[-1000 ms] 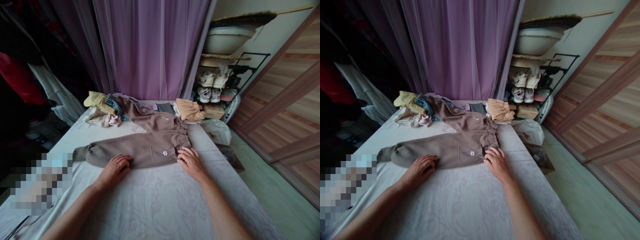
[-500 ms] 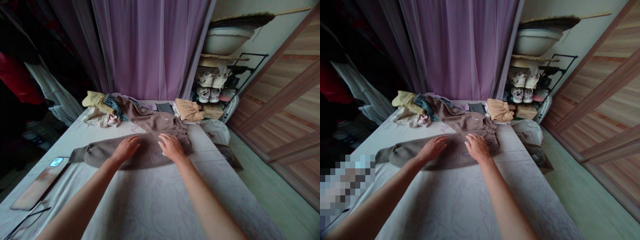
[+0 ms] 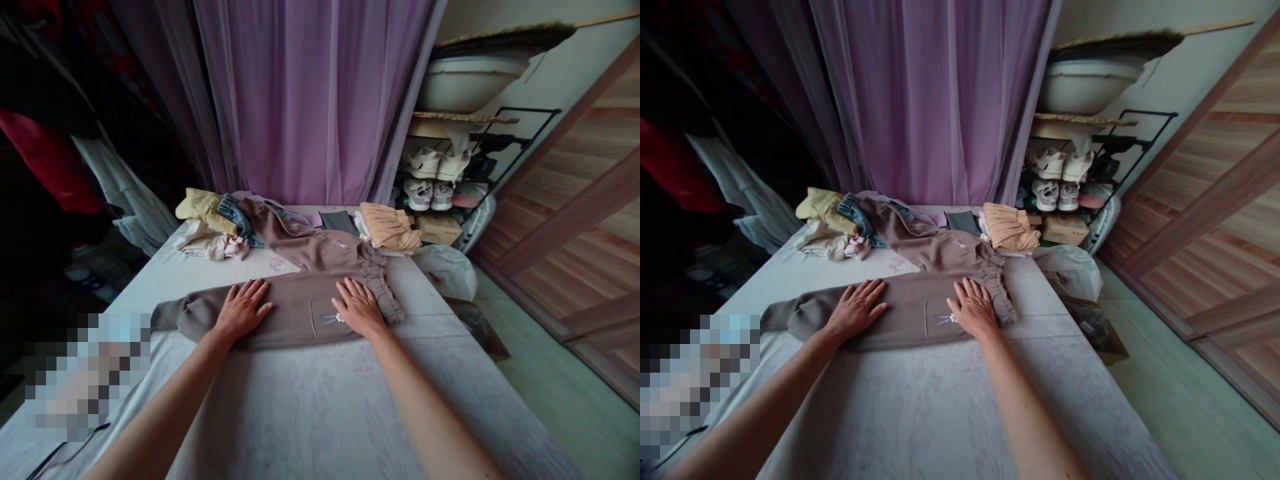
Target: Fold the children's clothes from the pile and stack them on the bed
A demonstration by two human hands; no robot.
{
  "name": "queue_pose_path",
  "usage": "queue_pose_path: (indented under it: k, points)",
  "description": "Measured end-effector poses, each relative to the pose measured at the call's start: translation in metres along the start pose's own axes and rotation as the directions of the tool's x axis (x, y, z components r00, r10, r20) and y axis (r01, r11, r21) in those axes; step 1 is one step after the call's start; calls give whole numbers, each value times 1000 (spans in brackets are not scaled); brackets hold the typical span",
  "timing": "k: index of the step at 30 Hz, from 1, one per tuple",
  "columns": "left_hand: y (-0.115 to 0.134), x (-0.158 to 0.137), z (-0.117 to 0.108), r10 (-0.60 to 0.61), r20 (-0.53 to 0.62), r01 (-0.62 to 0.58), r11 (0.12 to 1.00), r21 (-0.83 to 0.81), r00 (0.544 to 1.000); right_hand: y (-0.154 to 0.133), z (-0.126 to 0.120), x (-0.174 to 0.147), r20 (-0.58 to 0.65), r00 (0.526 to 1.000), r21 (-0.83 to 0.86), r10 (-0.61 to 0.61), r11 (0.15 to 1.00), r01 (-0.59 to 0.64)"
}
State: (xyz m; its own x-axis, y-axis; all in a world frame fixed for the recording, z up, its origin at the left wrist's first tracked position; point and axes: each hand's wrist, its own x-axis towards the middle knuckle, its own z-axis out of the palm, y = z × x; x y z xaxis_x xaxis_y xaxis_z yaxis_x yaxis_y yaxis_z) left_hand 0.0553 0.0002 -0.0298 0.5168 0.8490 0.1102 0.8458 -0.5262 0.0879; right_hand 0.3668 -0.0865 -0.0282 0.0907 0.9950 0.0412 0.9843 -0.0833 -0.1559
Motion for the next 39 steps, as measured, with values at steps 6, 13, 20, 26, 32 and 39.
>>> queue_pose_path:
  k: [6, 13, 20, 26, 32, 39]
  points:
    - [-35, -20, -8, -75, 31, 74, 997, 28, 997, -1, 7, 0, -25, 1000, 6, -3, 1000, 3]
    - [-58, -33, -13, -123, 35, 121, 991, 53, 992, 4, 15, 2, -62, 998, -35, -13, 999, 11]
    - [-62, -34, -17, -176, 69, 174, 984, 36, 982, 2, 13, 1, -55, 998, -95, -23, 995, 18]
    - [-70, -31, -22, -169, 90, 176, 982, -75, 982, 0, 13, 1, -91, 996, -91, -26, 996, 18]
    - [-107, -44, -45, -338, -19, 338, 941, -21, 941, 0, 12, 2, -69, 997, -99, -28, 995, 21]
    - [-155, -57, -68, -422, 159, 420, 906, 50, 893, 3, 17, 3, -116, 992, -109, -44, 994, 32]
